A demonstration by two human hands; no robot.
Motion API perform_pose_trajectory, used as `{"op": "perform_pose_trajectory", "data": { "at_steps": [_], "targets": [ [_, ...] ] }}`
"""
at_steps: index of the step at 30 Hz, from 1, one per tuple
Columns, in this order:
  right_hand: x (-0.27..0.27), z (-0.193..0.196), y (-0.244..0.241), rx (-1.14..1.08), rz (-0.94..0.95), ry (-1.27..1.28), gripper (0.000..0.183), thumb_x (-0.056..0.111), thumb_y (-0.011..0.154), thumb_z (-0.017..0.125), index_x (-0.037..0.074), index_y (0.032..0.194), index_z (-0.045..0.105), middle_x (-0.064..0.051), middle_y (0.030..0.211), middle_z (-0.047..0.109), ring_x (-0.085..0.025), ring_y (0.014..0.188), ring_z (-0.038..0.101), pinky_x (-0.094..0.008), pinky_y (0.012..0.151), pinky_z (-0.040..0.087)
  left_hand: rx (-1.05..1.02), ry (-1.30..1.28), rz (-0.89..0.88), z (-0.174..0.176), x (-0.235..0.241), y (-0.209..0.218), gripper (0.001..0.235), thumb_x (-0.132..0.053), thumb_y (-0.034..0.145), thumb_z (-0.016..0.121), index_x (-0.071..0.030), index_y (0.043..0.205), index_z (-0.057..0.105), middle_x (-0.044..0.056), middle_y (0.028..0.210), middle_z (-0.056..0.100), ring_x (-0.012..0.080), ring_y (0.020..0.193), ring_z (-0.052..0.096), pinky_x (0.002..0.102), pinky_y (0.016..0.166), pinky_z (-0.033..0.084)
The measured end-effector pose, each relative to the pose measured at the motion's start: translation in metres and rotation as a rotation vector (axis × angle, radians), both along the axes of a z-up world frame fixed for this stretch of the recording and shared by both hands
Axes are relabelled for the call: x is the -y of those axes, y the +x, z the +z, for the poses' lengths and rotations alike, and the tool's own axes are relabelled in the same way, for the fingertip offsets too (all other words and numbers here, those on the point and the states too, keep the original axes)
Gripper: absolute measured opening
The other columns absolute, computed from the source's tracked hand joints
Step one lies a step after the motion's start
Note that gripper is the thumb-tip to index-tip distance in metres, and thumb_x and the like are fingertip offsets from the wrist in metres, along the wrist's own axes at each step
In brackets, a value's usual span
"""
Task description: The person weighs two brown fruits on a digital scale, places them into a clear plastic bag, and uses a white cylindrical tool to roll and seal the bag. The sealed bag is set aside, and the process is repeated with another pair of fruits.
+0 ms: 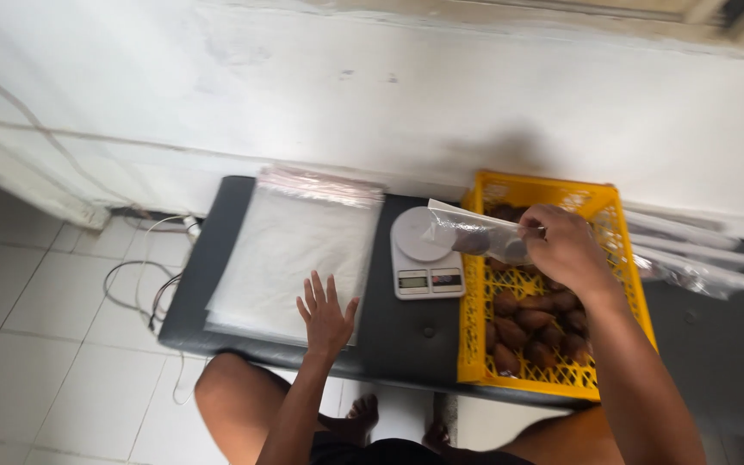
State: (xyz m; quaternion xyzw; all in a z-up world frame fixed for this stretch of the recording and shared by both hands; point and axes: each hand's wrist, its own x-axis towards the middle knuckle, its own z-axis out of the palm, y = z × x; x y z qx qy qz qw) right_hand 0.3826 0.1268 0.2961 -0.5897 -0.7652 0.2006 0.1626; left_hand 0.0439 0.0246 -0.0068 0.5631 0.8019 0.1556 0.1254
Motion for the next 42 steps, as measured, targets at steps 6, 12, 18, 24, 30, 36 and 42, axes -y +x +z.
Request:
{"op": "perform_pose_trajectory", "data": {
  "at_steps": [6, 12, 18, 24, 30, 36, 42],
  "targets": [
    [0.024, -0.006, 0.1, -0.038, -0.15, 0.123, 0.021, 0.003, 0.097, 0.051, 0.003, 0.105, 0.07, -0.022, 0.097, 0.07, -0.041, 0.089, 0.071, -0.054, 0.074, 0.059, 0.262, 0.327, -0.349, 0.108, -0.037, 0.106, 0.062, -0.05, 0.107, 0.048, -0.008, 0.152, 0.042, 0.02, 0.166, 0.022, 0.0404, 0.153, 0.02, 0.059, 0.119, 0.018],
    [0.055, -0.031, 0.204, 0.008, -0.351, 0.214, 0.02, 0.004, 0.092, 0.059, 0.002, 0.106, 0.073, -0.018, 0.097, 0.072, -0.034, 0.084, 0.073, -0.043, 0.069, 0.061, 0.418, 0.617, -0.75, 0.155, -0.071, 0.259, 0.061, -0.036, 0.095, 0.068, -0.007, 0.146, 0.05, 0.019, 0.149, 0.046, 0.039, 0.14, 0.043, 0.051, 0.119, 0.028],
    [0.079, -0.066, 0.304, 0.096, -0.634, 0.115, 0.018, 0.007, 0.095, 0.061, 0.004, 0.107, 0.073, -0.016, 0.103, 0.072, -0.031, 0.093, 0.074, -0.04, 0.069, 0.062, 0.485, 0.454, -1.028, 0.122, -0.062, 0.385, 0.056, -0.04, 0.101, 0.057, -0.005, 0.144, 0.051, 0.021, 0.142, 0.049, 0.0392, 0.137, 0.046, 0.053, 0.113, 0.034],
    [0.066, -0.136, 0.412, 0.162, -0.754, 0.117, 0.012, 0.008, 0.098, 0.064, 0.006, 0.104, 0.074, -0.014, 0.101, 0.071, -0.032, 0.095, 0.073, -0.04, 0.074, 0.062, 0.386, 0.356, -1.152, 0.088, -0.011, 0.437, 0.07, -0.057, 0.101, 0.048, -0.006, 0.148, 0.044, 0.024, 0.147, 0.042, 0.0437, 0.134, 0.044, 0.053, 0.105, 0.04],
    [0.003, -0.194, 0.444, 0.083, -0.655, -0.113, 0.015, 0.009, 0.101, 0.054, 0.005, 0.102, 0.068, -0.01, 0.115, 0.06, -0.032, 0.106, 0.058, -0.047, 0.087, 0.048, 0.228, 0.441, -1.174, 0.108, -0.003, 0.435, 0.066, -0.055, 0.107, 0.032, -0.002, 0.143, 0.05, 0.025, 0.154, 0.042, 0.0403, 0.141, 0.04, 0.053, 0.117, 0.029],
    [-0.068, -0.255, 0.452, -0.033, -0.558, -0.011, 0.014, 0.009, 0.099, 0.054, 0.006, 0.099, 0.068, -0.011, 0.111, 0.059, -0.031, 0.102, 0.058, -0.047, 0.084, 0.047, 0.108, 0.473, -1.151, 0.103, -0.001, 0.442, 0.063, -0.05, 0.105, 0.045, 0.0, 0.142, 0.051, 0.026, 0.154, 0.043, 0.0405, 0.14, 0.042, 0.054, 0.115, 0.033],
    [-0.093, -0.281, 0.444, -0.154, -0.607, 0.166, 0.014, 0.008, 0.099, 0.058, 0.008, 0.108, 0.069, -0.008, 0.121, 0.058, -0.029, 0.088, 0.064, -0.046, 0.08, 0.051, 0.072, 0.429, -1.12, 0.1, -0.001, 0.447, 0.058, -0.047, 0.105, 0.047, -0.001, 0.14, 0.051, 0.026, 0.152, 0.045, 0.041, 0.135, 0.044, 0.053, 0.113, 0.035]
  ]
}}
